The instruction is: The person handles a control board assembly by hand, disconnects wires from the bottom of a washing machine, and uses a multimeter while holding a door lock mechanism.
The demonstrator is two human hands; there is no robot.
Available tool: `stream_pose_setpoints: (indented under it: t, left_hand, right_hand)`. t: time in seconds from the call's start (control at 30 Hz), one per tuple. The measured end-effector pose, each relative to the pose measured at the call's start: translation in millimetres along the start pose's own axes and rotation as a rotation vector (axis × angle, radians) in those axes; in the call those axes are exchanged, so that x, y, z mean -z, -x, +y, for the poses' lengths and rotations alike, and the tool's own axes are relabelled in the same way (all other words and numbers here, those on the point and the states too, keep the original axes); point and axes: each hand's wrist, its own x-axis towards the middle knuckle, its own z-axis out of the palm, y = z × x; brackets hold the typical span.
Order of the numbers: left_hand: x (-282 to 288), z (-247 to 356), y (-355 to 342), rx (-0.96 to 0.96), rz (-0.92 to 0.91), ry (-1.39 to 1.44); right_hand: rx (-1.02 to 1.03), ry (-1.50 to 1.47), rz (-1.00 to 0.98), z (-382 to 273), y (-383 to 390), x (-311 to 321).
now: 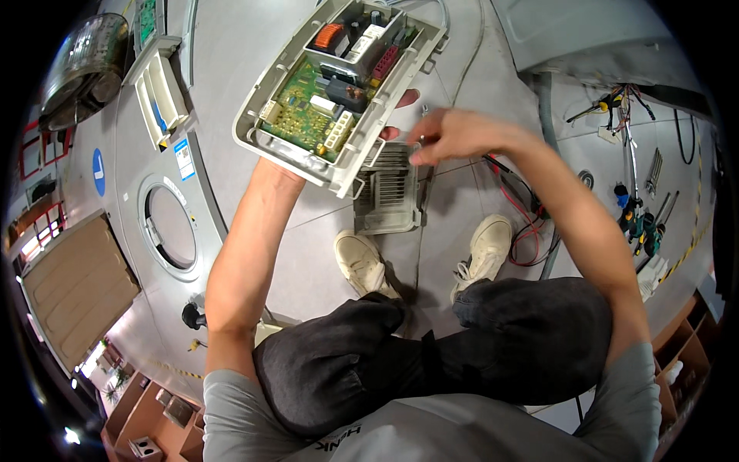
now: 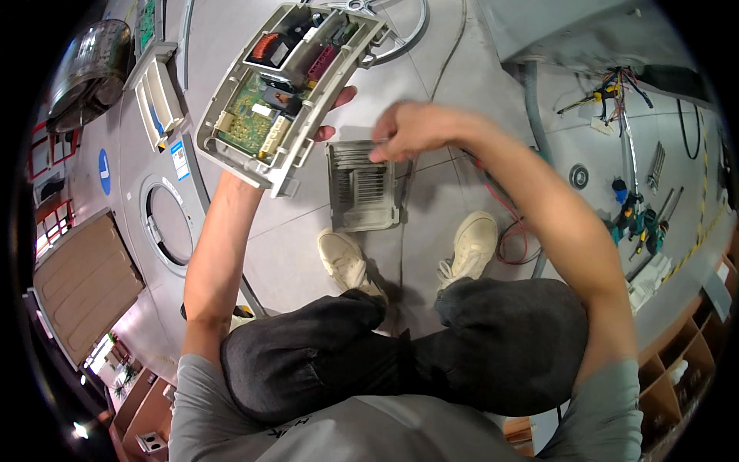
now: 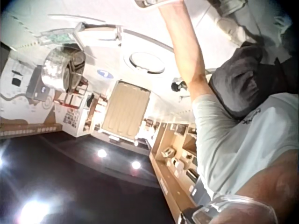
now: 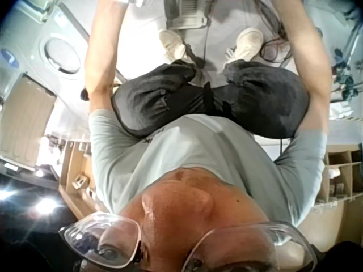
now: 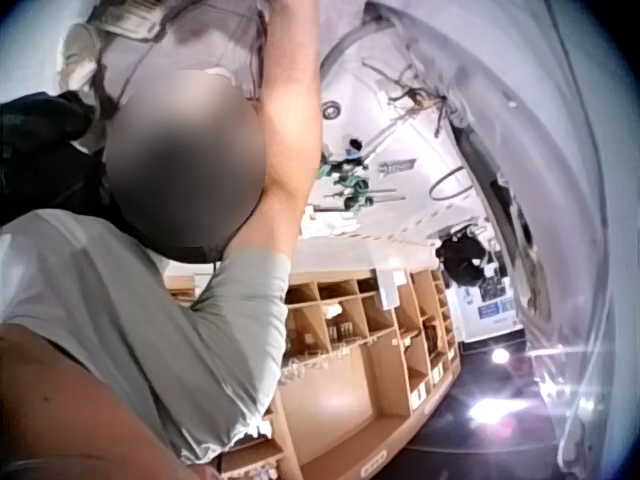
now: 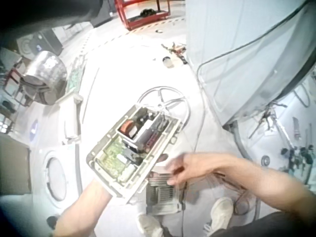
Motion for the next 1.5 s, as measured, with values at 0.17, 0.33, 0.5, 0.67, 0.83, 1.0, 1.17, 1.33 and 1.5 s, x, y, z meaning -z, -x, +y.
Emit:
stream_pose_setpoints:
  t: [0.17, 0.33, 0.5, 0.67, 0.83, 1.0, 1.17, 1.33, 1.5]
  left_hand:
    - [10.9, 10.0, 15.1, -0.083, 0.01, -0.001]
    - [-20.9, 6.7, 20.9, -0.186, 0.199, -0.121]
    - [-4.5, 38.4, 28.5, -0.283, 0.296, -0.185]
    - [-22.6, 37.2, 23.0, -0.096, 0.262, -0.067]
    - [-21.8, 29.0, 24.5, -0.081, 0.173, 0.013]
    - [-25.7, 30.9, 28.9, -0.08, 0.087, 0.094]
    - [-22.0, 40.7, 40.1, -0.042, -0.011, 0.003]
    - [-21.4, 44.1, 44.5, -0.05, -0.057, -0.136]
    - [-47.5, 41.3, 27.9, -0.036, 0.094, -0.253]
  right_hand:
    - [0.58, -0.821, 0.177, -50.4, 27.3, 7.9]
    - [0.56, -1.015, 0.219, -67.6, 39.1, 2.4]
    - [0.688, -1.153, 0.202, -67.7, 41.2, 7.0]
    - [0.601, -1.051, 0.352, -83.8, 52.1, 13.5]
    - [0.572, -0.939, 0.515, -109.4, 67.7, 2.4]
    - [0.587, -0.878, 0.582, -125.6, 91.9, -2.3]
    - [0.576, -0.909, 0.537, -128.8, 107.6, -2.0]
    - [0.598, -1.025, 0.48, -128.9, 107.2, -5.4]
    - [0.566, -1.01, 0.451, -120.6, 103.9, -3.9]
